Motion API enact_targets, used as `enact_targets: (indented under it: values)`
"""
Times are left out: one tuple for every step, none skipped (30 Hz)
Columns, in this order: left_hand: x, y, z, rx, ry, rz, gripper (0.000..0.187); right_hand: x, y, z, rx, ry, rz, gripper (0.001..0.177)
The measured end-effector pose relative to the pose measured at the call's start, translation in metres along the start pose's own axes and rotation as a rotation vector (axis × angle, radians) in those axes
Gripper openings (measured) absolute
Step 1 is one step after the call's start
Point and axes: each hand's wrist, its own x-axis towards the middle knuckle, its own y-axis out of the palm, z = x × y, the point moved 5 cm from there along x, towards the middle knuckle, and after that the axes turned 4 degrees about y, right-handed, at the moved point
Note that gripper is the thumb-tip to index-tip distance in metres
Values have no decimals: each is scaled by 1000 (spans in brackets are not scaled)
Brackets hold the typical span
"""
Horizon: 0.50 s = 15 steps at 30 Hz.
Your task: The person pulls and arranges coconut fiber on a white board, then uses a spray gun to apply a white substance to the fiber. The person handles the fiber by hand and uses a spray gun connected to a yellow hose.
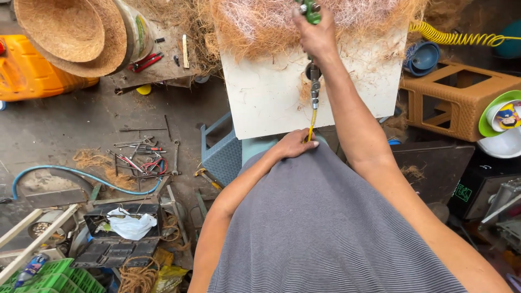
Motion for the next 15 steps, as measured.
enact_targets:
  values:
    - [0,2,0,4,-1,2,45,0,-7,-3,4,0,-2,24]
    - [2,3,-1,15,-6,8,50,0,-18,-5,35,-6,-38,24]
    - [4,5,-2,26,-12,14,54,1,-28,-7,66,-13,-73,25]
    - [6,6,-2,31,-12,18,54,6,-35,-14,71,-12,-78,25]
    - [8,7,-3,31,-3,11,55,11,-43,-20,102,-34,-108,21]
    - [10,10,-4,29,4,8,55,15,-52,-28,133,-51,-140,20]
    - [11,11,-5,33,3,17,55,13,-56,-28,137,-47,-148,20]
    - [12,12,-6,40,9,19,56,11,-59,-27,127,-33,-153,25]
    - [13,12,-7,47,16,21,57,10,-62,-27,116,-18,-157,31]
    - [15,14,-6,50,13,24,57,9,-62,-29,120,-17,-159,31]
    - [17,16,-6,72,32,32,57,9,-60,-30,115,-36,-113,28]
    - [17,19,-5,91,49,41,58,7,-57,-32,110,-53,-64,26]
    - [17,22,-3,92,45,42,58,0,-53,-28,114,-50,-62,26]
    - [18,25,-2,103,45,65,56,-6,-46,-26,106,-7,-16,25]
    - [19,28,0,114,45,89,55,-13,-40,-24,99,35,31,30]
